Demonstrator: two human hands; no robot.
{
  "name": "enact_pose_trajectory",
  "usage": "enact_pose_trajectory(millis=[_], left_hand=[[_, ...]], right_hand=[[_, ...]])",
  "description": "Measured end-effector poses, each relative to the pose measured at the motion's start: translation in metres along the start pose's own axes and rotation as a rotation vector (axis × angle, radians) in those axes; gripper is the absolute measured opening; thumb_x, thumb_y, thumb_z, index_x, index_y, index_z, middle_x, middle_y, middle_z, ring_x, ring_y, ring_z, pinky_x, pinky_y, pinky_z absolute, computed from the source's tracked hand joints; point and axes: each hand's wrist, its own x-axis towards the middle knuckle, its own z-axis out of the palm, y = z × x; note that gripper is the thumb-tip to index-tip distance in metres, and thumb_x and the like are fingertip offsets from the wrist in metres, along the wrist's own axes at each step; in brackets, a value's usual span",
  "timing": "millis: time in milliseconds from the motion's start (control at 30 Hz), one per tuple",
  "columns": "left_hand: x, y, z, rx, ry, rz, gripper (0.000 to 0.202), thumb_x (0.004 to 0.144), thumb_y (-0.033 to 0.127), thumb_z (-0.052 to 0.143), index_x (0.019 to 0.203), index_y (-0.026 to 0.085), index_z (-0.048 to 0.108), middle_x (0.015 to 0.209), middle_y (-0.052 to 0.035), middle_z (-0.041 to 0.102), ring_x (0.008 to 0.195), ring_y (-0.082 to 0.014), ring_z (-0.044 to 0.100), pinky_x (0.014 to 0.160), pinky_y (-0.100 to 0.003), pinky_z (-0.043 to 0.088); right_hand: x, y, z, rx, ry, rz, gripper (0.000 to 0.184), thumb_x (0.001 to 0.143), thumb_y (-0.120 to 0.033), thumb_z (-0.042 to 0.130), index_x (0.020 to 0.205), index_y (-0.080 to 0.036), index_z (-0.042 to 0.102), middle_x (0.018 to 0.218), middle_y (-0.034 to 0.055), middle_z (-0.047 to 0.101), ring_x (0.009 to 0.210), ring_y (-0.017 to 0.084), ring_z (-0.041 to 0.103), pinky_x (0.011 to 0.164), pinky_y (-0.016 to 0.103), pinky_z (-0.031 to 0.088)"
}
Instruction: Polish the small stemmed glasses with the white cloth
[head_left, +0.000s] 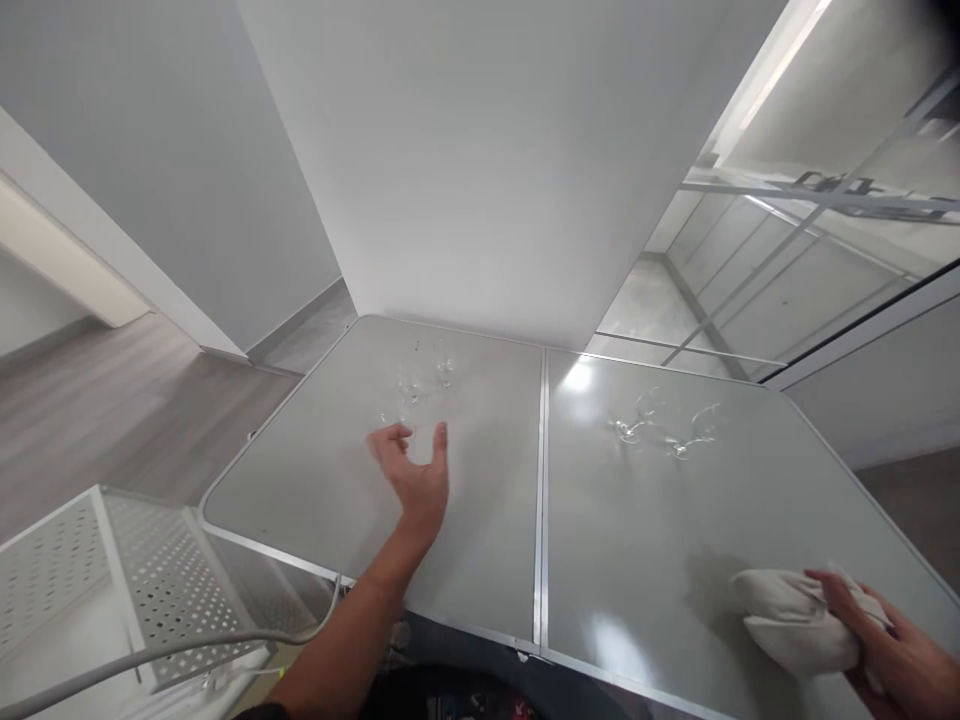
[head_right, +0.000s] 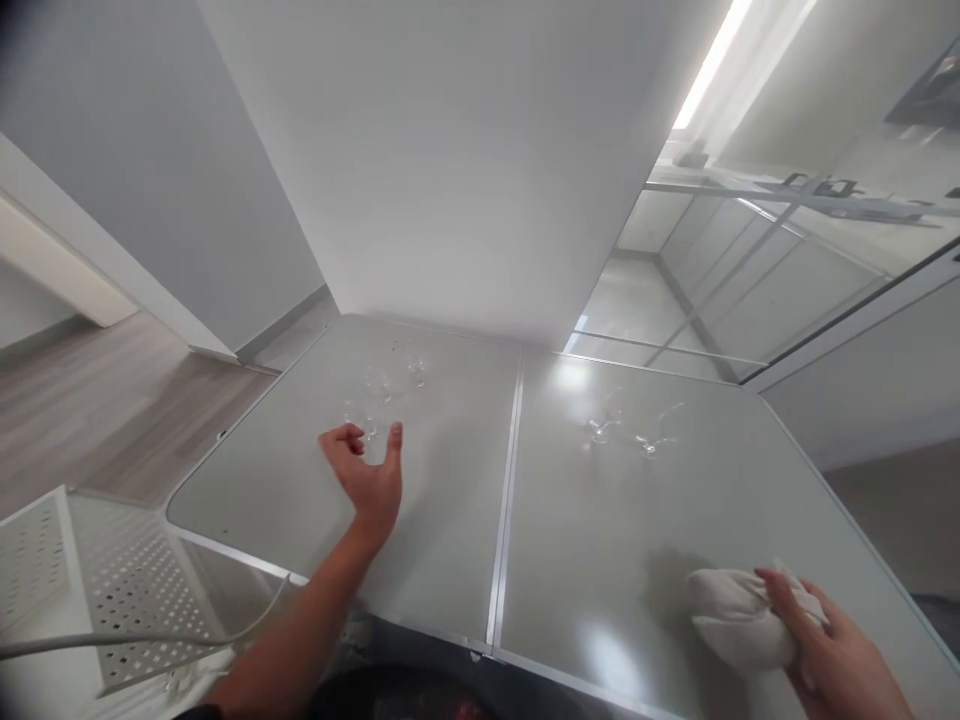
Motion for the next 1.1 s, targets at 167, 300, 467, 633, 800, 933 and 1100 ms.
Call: enact_pose_trajectory(millis=[167, 300, 467, 633, 800, 933, 1100], left_hand=[[0.013, -0.056, -0.015, 0.067, 0.051, -0.178, 0.071, 0.068, 0.042, 0.087, 0.123, 0.024, 0.045, 0.116, -0.0052, 0.044, 0.099, -0.0199, 0.049, 0.095, -0.042, 0.044], [0.026, -0.079, -0.007, 0.057, -0.094, -0.236, 0.076, 0.066, 0.044, 0.088, 0.126, 0.022, 0.047, 0.13, -0.0114, 0.05, 0.112, -0.0252, 0.056, 0.098, -0.046, 0.046], [0.028, -0.072, 0.001, -0.159, -0.21, -0.286, 0.052, 0.08, 0.041, 0.078, 0.12, 0.021, 0.05, 0.119, -0.0108, 0.066, 0.099, -0.0197, 0.069, 0.09, -0.038, 0.052], [0.024, -0.029, 0.018, -0.218, -0.367, -0.012, 0.058, 0.077, 0.04, 0.082, 0.125, 0.023, 0.052, 0.115, -0.0077, 0.069, 0.092, -0.0179, 0.07, 0.087, -0.034, 0.052], [0.009, -0.003, 0.076, -0.233, -0.576, 0.366, 0.054, 0.075, 0.044, 0.083, 0.119, 0.021, 0.061, 0.11, -0.0078, 0.071, 0.088, -0.0184, 0.07, 0.085, -0.034, 0.048], [-0.016, -0.017, 0.107, -0.128, -0.66, 0.613, 0.052, 0.081, 0.047, 0.078, 0.123, 0.02, 0.065, 0.107, -0.0109, 0.074, 0.095, -0.022, 0.071, 0.086, -0.035, 0.042], [-0.03, -0.039, 0.11, -0.086, -0.673, 0.776, 0.051, 0.085, 0.047, 0.074, 0.128, 0.021, 0.066, 0.114, -0.0123, 0.075, 0.099, -0.022, 0.071, 0.081, -0.034, 0.041]], right_hand=[[-0.047, -0.009, 0.029, 0.156, -0.163, 0.167, 0.043, 0.051, -0.054, 0.082, 0.091, -0.043, 0.071, 0.107, 0.022, 0.068, 0.082, 0.032, 0.071, 0.065, 0.051, 0.048], [-0.06, -0.017, 0.051, 0.152, -0.307, 0.086, 0.034, 0.062, -0.066, 0.073, 0.079, -0.037, 0.074, 0.105, 0.0179, 0.07, 0.088, 0.035, 0.072, 0.067, 0.051, 0.055], [-0.073, -0.029, 0.084, 0.099, -0.417, -0.002, 0.043, 0.057, -0.055, 0.085, 0.091, -0.029, 0.081, 0.096, 0.0146, 0.074, 0.085, 0.033, 0.073, 0.068, 0.043, 0.058], [-0.089, -0.06, 0.134, 0.341, -0.529, 0.07, 0.078, 0.062, -0.033, 0.091, 0.133, -0.026, 0.062, 0.089, 0.004, 0.073, 0.074, 0.021, 0.068, 0.066, 0.032, 0.054], [-0.074, -0.077, 0.202, 0.58, -0.472, -0.038, 0.037, 0.07, -0.042, 0.086, 0.092, -0.02, 0.065, 0.083, 0.0003, 0.066, 0.073, 0.015, 0.061, 0.066, 0.027, 0.049], [-0.056, -0.08, 0.24, 0.49, -0.377, -0.337, 0.029, 0.084, -0.047, 0.071, 0.086, -0.022, 0.055, 0.077, -0.0031, 0.054, 0.07, 0.013, 0.051, 0.066, 0.025, 0.043], [-0.052, -0.068, 0.259, 0.209, -0.537, -0.668, 0.028, 0.094, -0.041, 0.06, 0.08, -0.023, 0.043, 0.069, -0.0053, 0.039, 0.062, 0.012, 0.036, 0.061, 0.025, 0.034]])
